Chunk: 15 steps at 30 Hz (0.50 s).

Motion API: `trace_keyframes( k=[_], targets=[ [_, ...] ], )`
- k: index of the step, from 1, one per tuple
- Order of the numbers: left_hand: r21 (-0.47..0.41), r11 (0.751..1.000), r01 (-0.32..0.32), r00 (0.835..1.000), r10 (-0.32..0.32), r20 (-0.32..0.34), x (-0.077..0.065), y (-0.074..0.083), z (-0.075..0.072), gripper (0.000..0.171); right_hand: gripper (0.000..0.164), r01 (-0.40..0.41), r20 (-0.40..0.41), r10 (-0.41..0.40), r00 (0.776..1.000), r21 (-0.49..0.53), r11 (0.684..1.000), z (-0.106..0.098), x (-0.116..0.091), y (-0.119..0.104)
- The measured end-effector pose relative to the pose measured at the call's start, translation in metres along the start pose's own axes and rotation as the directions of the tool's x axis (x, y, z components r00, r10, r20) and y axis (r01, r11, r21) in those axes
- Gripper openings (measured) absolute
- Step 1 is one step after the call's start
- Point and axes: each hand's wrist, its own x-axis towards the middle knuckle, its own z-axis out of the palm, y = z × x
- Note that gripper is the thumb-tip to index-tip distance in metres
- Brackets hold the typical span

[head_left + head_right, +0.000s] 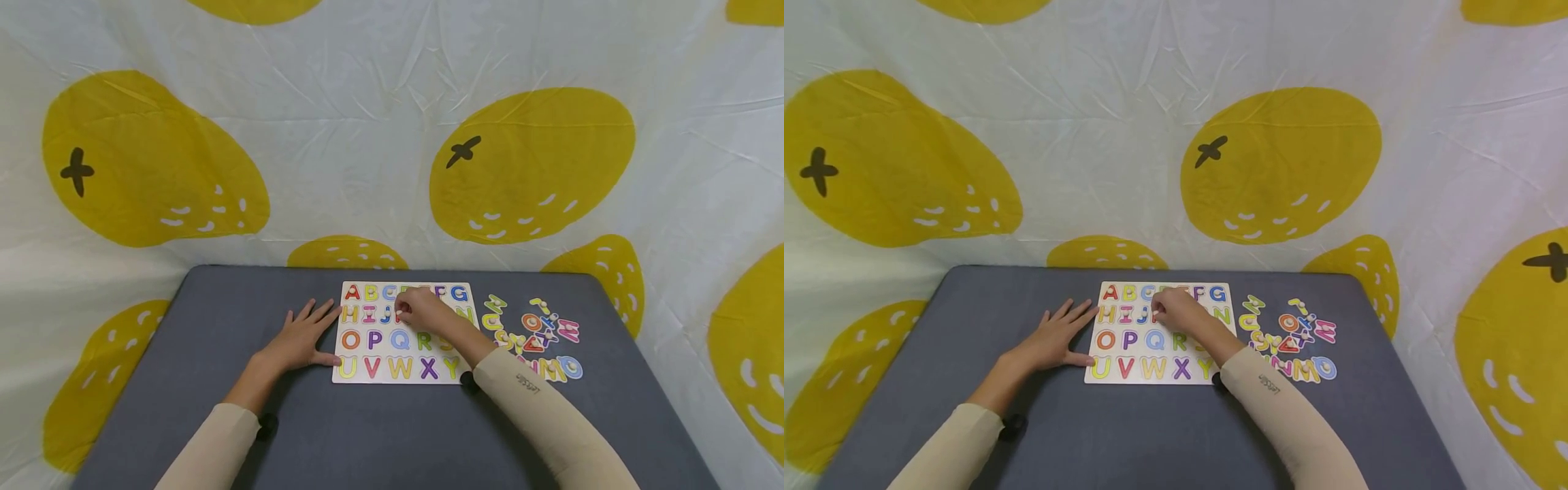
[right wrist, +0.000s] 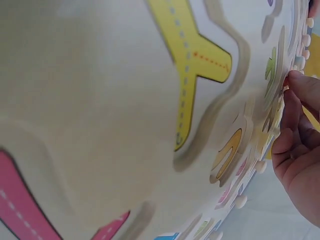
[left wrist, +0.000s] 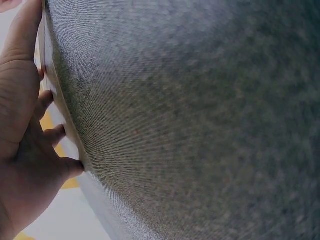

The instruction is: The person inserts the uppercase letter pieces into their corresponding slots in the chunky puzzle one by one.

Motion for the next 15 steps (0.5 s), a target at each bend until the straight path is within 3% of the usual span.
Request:
trace_keyframes(
  k=[7, 15],
  targets=[
    [0.011, 1.000, -0.007, 1.000, 0.008, -0.009, 0.001, -0.001, 0.000, 0.116, 0.003, 0.019, 0.008, -0.020, 1.000, 0.026, 0.999, 0.000, 0.000, 0.002],
    [0.012, 1.000, -0.006, 1.000, 0.006, -0.006, 0.001, -0.001, 0.000, 0.116, 0.014, 0.026, 0.017, -0.028, 0.999, 0.092, 0.995, -0.009, -0.011, 0.000]
  ],
)
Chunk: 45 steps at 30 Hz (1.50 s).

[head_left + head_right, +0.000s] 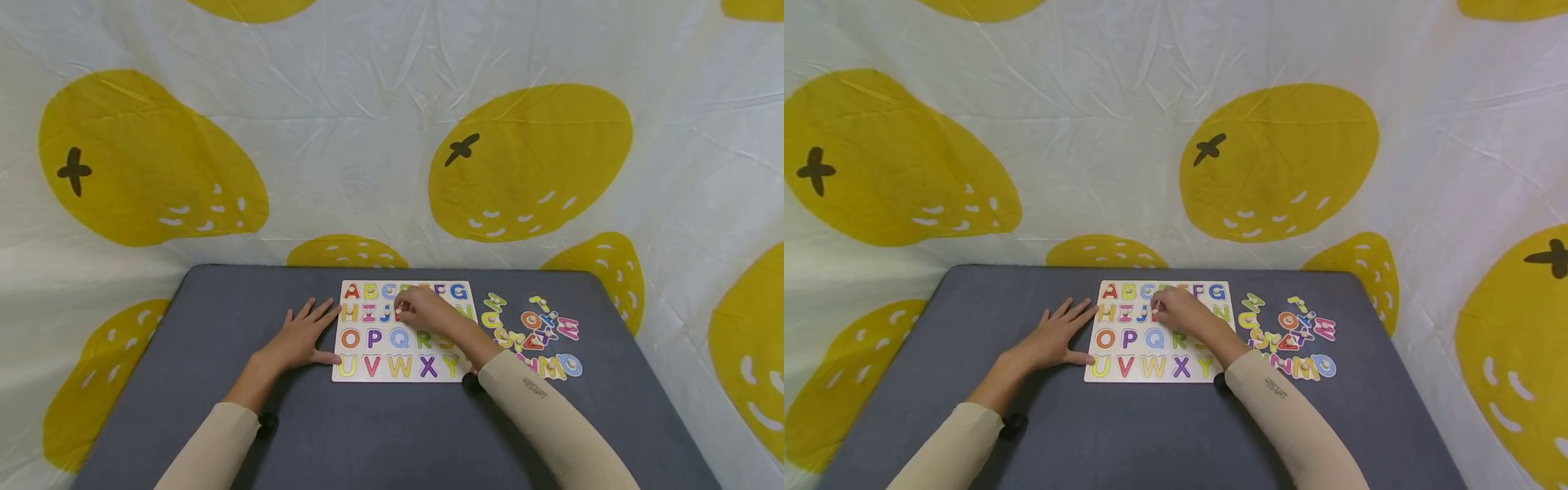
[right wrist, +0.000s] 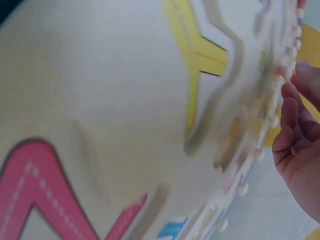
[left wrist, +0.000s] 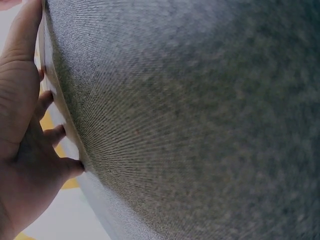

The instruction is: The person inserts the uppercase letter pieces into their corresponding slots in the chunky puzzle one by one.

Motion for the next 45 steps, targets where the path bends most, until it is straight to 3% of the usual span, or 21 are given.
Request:
trace_keyframes(
  k=[10, 19, 26, 33, 39, 45],
  targets=[
    [-0.012, 1.000, 0.004, 1.000, -0.004, 0.010, 0.000, 0.002, -0.004, 0.116, 0.021, -0.006, -0.079, 0.009, 0.997, 0.037, 0.999, -0.033, -0.032, 0.013],
    [-0.010, 1.000, 0.004, 1.000, -0.004, 0.000, -0.001, 0.000, -0.002, 0.116, 0.021, -0.100, -0.202, 0.107, 0.974, 0.041, 0.994, -0.065, -0.069, 0.051],
    [0.000, 1.000, -0.004, 1.000, 0.004, -0.008, 0.000, -0.002, 0.000, 0.117, 0.024, -0.195, -0.244, 0.225, 0.944, 0.138, 0.971, -0.087, -0.102, 0.092],
    [-0.022, 1.000, 0.002, 1.000, -0.002, 0.001, -0.001, 0.001, 0.000, 0.117, 0.030, -0.313, -0.276, 0.339, 0.900, 0.135, 0.940, -0.102, -0.134, 0.133],
    [-0.023, 1.000, 0.009, 1.000, -0.009, -0.002, -0.001, 0.001, 0.001, 0.117, 0.031, -0.389, -0.291, 0.414, 0.863, 0.142, 0.910, -0.105, -0.154, 0.162],
    [-0.025, 1.000, 0.010, 1.000, -0.010, -0.002, -0.001, 0.001, 0.001, 0.117, 0.030, -0.434, -0.290, 0.444, 0.848, 0.101, 0.895, -0.102, -0.163, 0.183]
  ],
)
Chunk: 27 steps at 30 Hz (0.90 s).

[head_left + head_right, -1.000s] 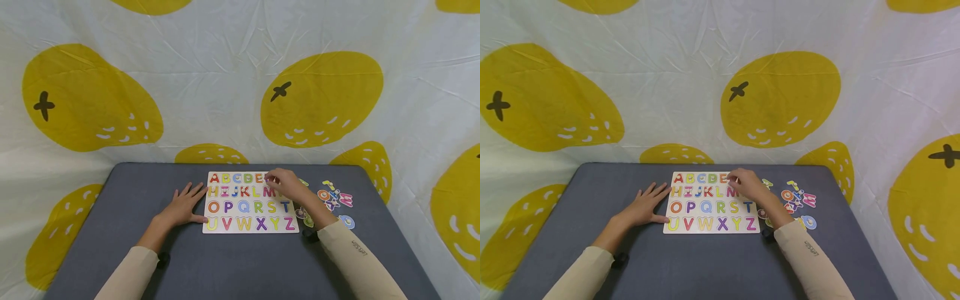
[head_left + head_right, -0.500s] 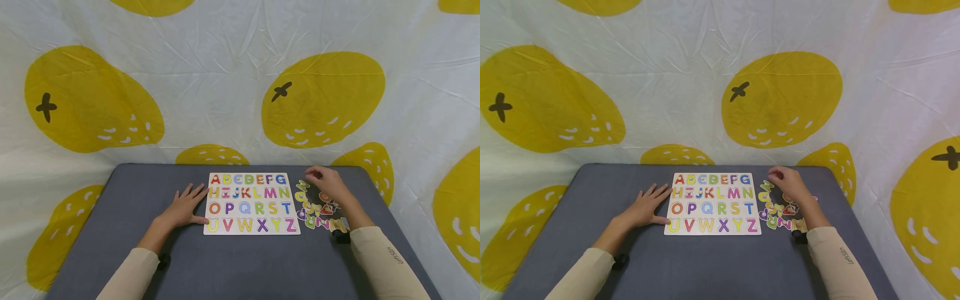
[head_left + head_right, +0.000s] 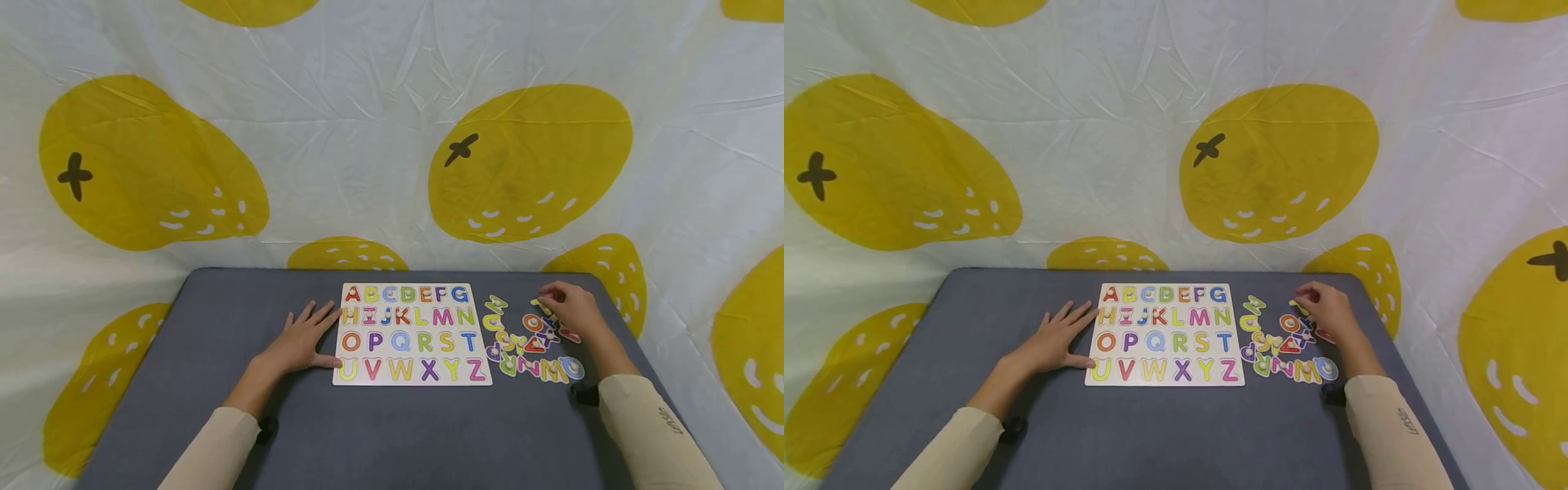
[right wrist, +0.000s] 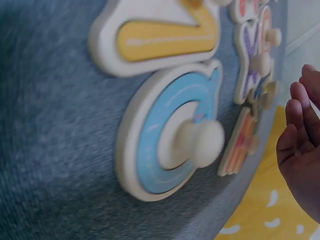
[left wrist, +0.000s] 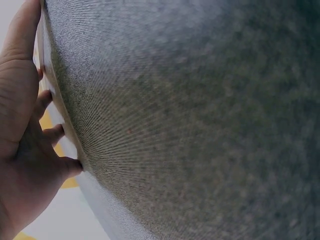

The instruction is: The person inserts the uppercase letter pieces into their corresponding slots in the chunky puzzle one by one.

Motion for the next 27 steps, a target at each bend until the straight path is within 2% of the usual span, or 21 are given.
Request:
trace_keyframes(
  k=[9, 22, 27],
  targets=[
    [0.002, 1.000, -0.001, 1.000, 0.001, -0.005, 0.000, 0.000, 0.001, 0.117, 0.034, -0.089, 0.025, 0.090, 0.996, -0.047, 0.995, 0.009, 0.001, 0.014],
    [0.009, 1.000, 0.003, 1.000, -0.003, 0.011, 0.000, 0.004, -0.004, 0.117, 0.027, -0.077, -0.022, 0.075, 0.997, -0.075, 0.994, 0.015, 0.002, 0.009],
    [0.004, 1.000, 0.003, 1.000, -0.003, 0.010, -0.001, 0.004, -0.004, 0.116, 0.023, -0.005, -0.035, 0.002, 0.999, -0.093, 0.996, 0.016, 0.004, -0.009]
  ],
)
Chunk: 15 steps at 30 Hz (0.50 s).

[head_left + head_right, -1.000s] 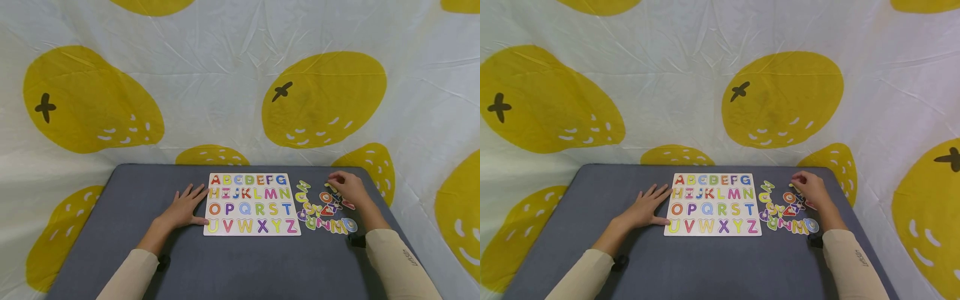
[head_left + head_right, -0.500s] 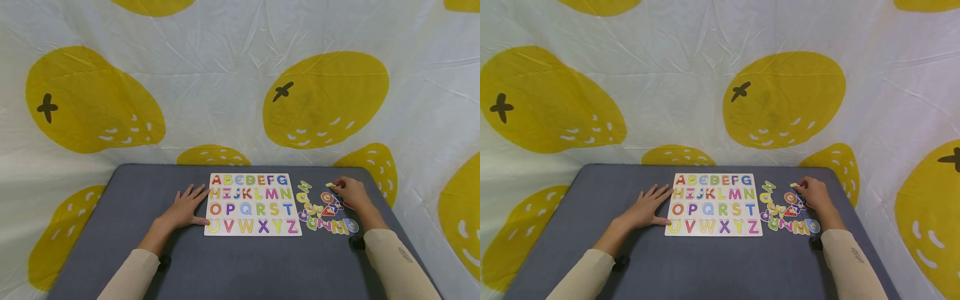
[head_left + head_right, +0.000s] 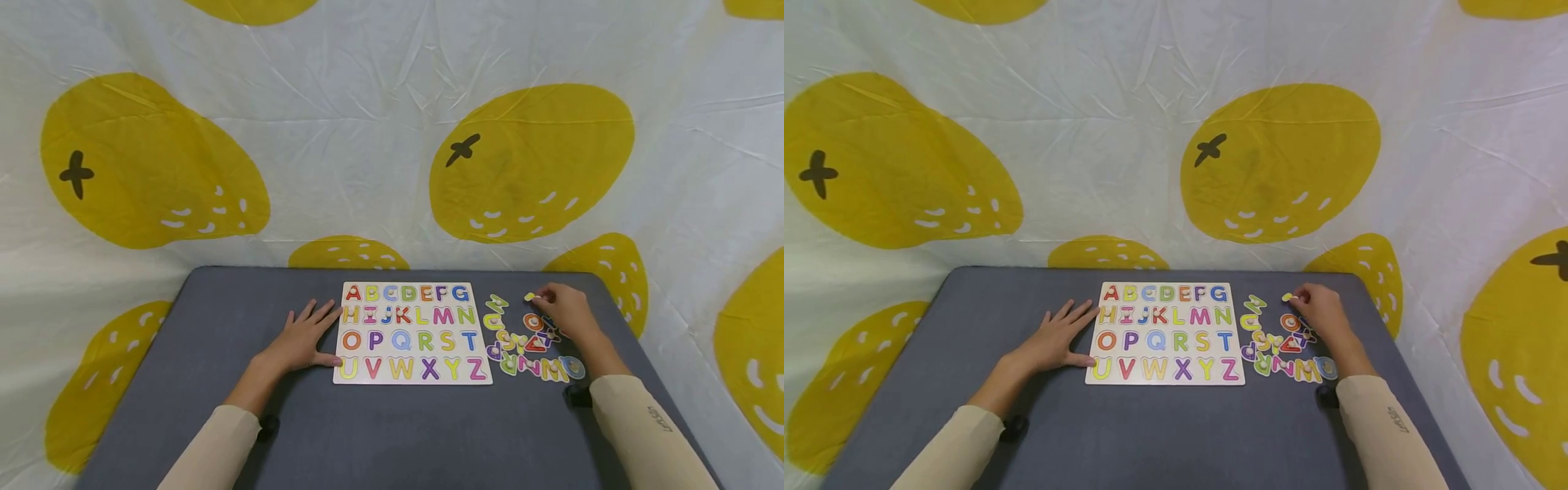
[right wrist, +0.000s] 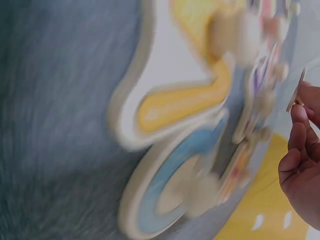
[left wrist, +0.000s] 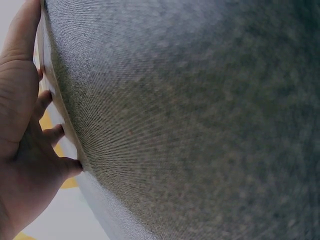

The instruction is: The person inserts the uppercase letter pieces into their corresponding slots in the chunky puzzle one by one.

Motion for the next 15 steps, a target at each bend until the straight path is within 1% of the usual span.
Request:
trace_keyframes(
  k=[3, 7, 10, 15],
  targets=[
    [0.001, 1.000, -0.001, 1.000, 0.001, -0.006, 0.000, 0.000, 0.000, 0.116, 0.020, 0.069, -0.011, -0.069, 0.998, 0.001, 0.998, 0.003, 0.002, -0.015],
    [0.003, 1.000, -0.002, 1.000, 0.002, -0.011, 0.000, -0.001, 0.001, 0.116, 0.015, 0.152, -0.013, -0.152, 0.988, 0.014, 0.988, 0.009, 0.004, -0.037],
    [-0.001, 1.000, -0.002, 1.000, 0.002, -0.009, 0.000, -0.001, 0.002, 0.116, 0.014, 0.186, -0.004, -0.186, 0.982, 0.017, 0.982, 0.015, 0.006, -0.054],
    [0.001, 1.000, -0.001, 1.000, 0.001, -0.011, 0.000, -0.001, 0.003, 0.116, 0.013, 0.210, 0.024, -0.211, 0.977, 0.026, 0.977, 0.027, 0.009, -0.081]
  ],
)
